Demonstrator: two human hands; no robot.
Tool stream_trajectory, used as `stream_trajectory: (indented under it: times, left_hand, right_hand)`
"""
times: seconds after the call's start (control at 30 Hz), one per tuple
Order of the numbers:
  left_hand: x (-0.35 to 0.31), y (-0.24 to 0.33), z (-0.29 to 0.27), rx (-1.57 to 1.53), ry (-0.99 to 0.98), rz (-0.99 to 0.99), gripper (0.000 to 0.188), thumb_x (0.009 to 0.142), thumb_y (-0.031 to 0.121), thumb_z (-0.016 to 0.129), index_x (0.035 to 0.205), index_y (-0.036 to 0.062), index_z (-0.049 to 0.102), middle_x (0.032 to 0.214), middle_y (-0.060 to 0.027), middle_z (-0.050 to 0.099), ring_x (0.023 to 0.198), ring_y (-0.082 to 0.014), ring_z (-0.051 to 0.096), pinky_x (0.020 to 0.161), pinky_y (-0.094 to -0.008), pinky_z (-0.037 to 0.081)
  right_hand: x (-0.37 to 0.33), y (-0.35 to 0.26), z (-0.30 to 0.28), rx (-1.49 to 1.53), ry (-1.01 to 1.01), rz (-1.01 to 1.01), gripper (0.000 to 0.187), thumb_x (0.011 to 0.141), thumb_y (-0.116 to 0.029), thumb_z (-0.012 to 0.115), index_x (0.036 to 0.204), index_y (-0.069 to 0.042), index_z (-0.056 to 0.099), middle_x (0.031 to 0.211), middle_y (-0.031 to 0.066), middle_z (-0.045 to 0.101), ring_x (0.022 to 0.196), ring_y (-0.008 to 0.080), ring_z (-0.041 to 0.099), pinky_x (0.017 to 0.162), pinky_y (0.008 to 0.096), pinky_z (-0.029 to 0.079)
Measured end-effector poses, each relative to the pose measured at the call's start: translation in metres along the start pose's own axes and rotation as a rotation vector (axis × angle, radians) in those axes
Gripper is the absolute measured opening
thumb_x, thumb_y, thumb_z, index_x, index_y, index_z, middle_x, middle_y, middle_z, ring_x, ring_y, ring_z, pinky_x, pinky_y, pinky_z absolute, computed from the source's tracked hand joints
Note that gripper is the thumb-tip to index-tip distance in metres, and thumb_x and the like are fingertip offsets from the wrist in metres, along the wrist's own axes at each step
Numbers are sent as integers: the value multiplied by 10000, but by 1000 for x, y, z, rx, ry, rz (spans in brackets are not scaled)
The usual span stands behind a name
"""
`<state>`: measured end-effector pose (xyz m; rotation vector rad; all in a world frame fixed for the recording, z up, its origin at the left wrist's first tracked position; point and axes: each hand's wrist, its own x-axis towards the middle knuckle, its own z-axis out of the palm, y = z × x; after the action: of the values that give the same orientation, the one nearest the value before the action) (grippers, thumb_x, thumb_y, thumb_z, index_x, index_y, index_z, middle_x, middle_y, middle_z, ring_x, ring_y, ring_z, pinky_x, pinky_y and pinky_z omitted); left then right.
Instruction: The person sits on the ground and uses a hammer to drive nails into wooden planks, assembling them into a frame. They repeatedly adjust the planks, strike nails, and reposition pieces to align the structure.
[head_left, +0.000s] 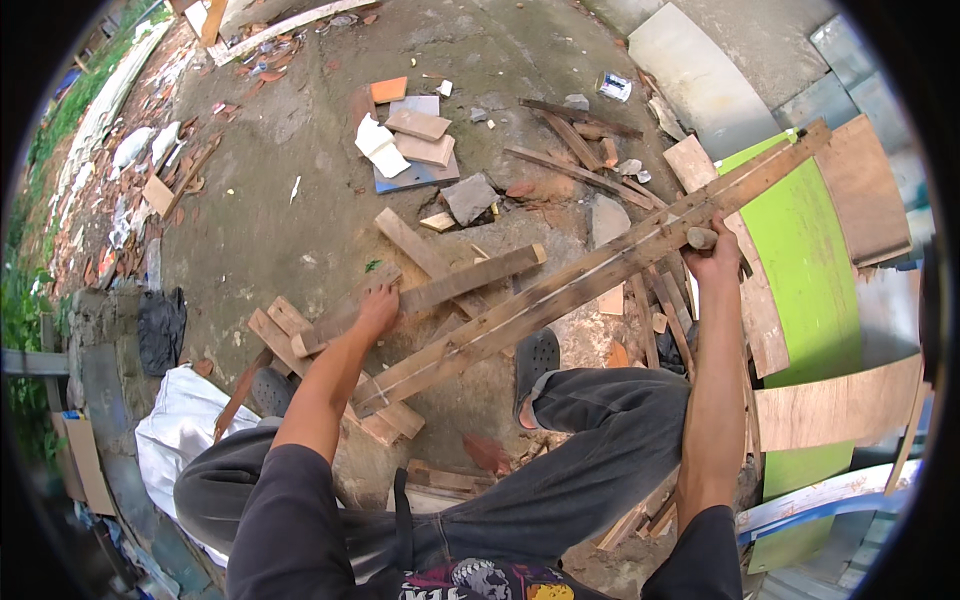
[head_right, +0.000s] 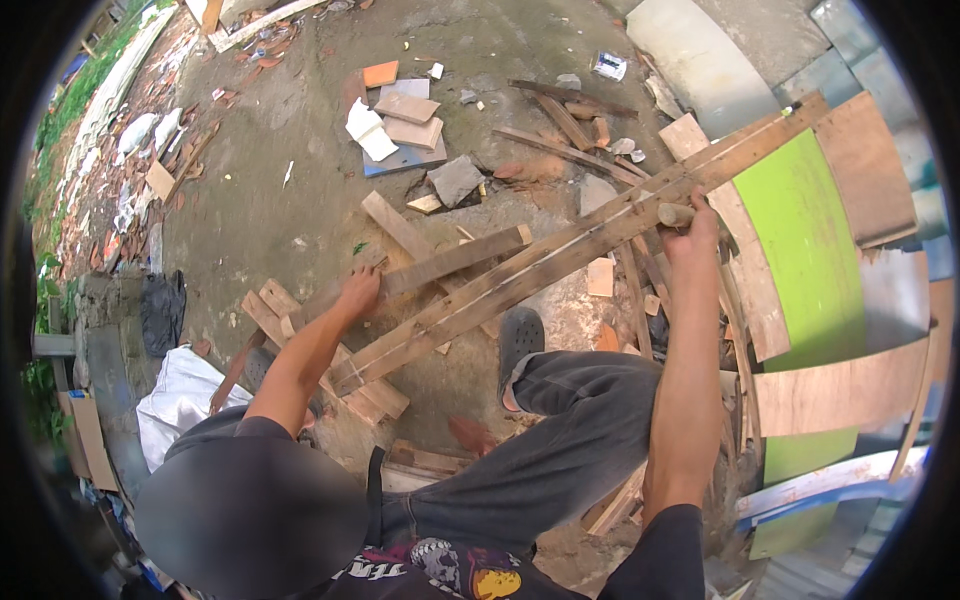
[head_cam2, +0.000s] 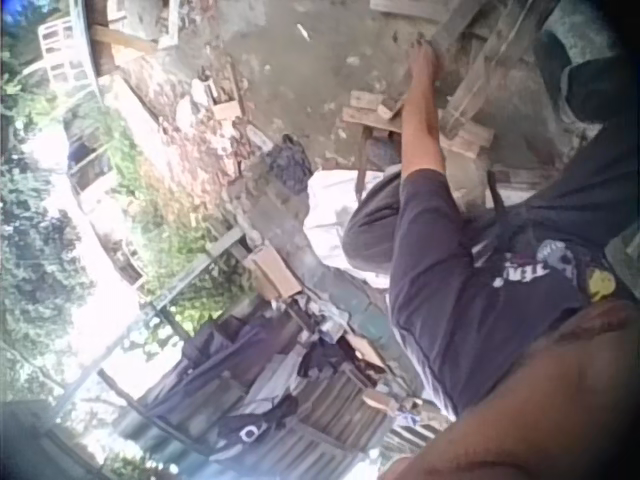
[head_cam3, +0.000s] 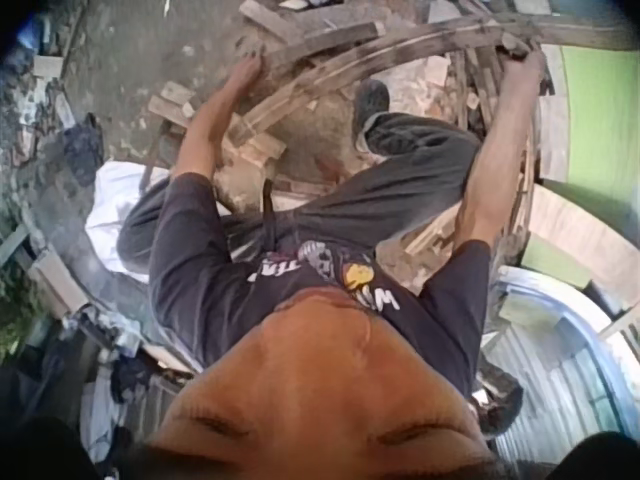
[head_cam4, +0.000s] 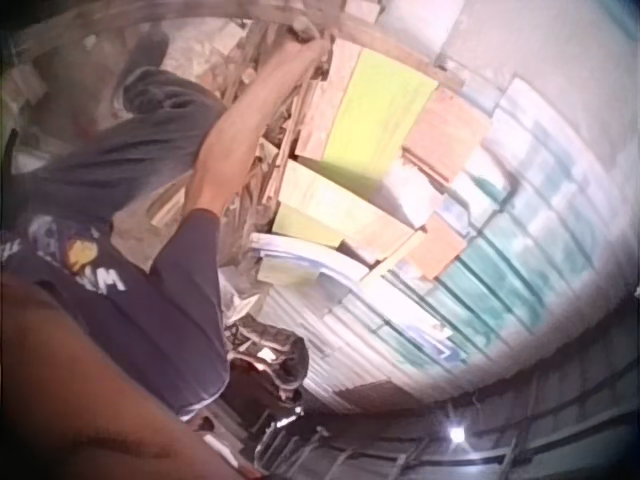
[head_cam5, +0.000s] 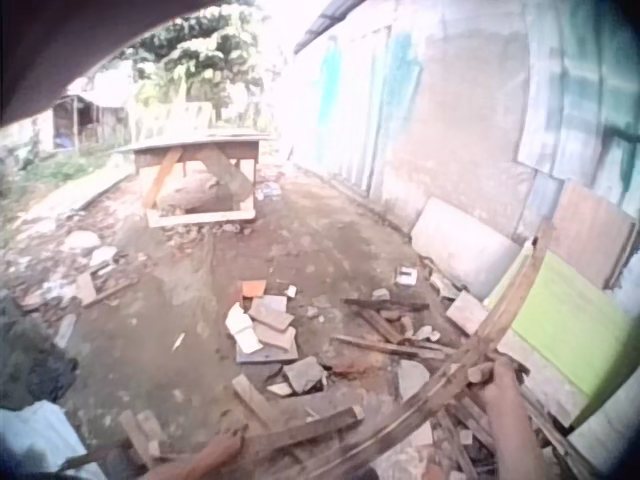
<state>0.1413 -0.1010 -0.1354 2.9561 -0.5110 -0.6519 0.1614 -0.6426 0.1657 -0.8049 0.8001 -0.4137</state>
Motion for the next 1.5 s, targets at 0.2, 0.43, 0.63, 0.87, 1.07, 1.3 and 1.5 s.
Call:
stream_trajectory:
  times: [0.2,0.43,0.63,0.87,1.07,1.3,1.5]
  left_hand:
    - [-6,-18,-34,-394,-90,-184,673,923,542,604,1297,-17,592,1304,-239,609,1230,-405,566,1020,-486,457]
    - [-93,-34,-60,-872,160,-378,890,906,742,476,1186,-83,656,1163,-301,665,1131,-415,626,981,-472,470]
    - [-150,-22,45,-995,546,-1080,890,896,653,584,1474,2,401,1511,-245,412,1287,-407,513,1013,-467,476]
    - [-186,-56,72,-2438,879,-910,965,873,644,639,1575,184,165,1533,-181,346,1306,-374,476,1042,-475,471]
    - [-197,-72,42,-2340,962,-1031,993,795,404,849,1560,188,255,1450,-164,425,1234,-344,539,972,-488,507]
    - [-202,-92,74,-2085,685,-960,620,923,246,736,1433,109,410,1309,-110,576,1147,-273,620,935,-448,558]
    - [-196,-97,68,-1797,575,-1041,671,902,278,763,1449,64,438,1274,-107,598,1068,-254,655,874,-374,566]
  right_hand:
    - [8,5,-3,-5,37,37,365,1047,-296,479,1316,-59,547,1314,152,607,1235,353,566,1088,560,431]
    - [49,41,-4,-16,37,143,392,1043,-351,456,1314,-86,554,1309,158,610,1199,354,598,1023,589,484]
    - [68,99,1,-111,-86,95,460,1046,-407,424,1367,-86,502,1312,167,599,1159,367,623,948,591,548]
    - [39,168,1,-292,55,134,328,999,-363,581,1208,-111,575,1089,109,678,912,281,708,686,428,634]
    - [43,200,-66,-341,6,178,385,971,-346,651,1265,-110,579,1128,84,678,987,261,683,804,391,616]
    - [81,257,-156,-183,27,268,378,982,-331,632,1286,-115,569,1211,102,650,1064,304,651,925,475,583]
    - [74,306,-204,-97,135,379,360,1002,-322,601,1271,-87,562,1272,130,611,1116,333,624,967,515,569]
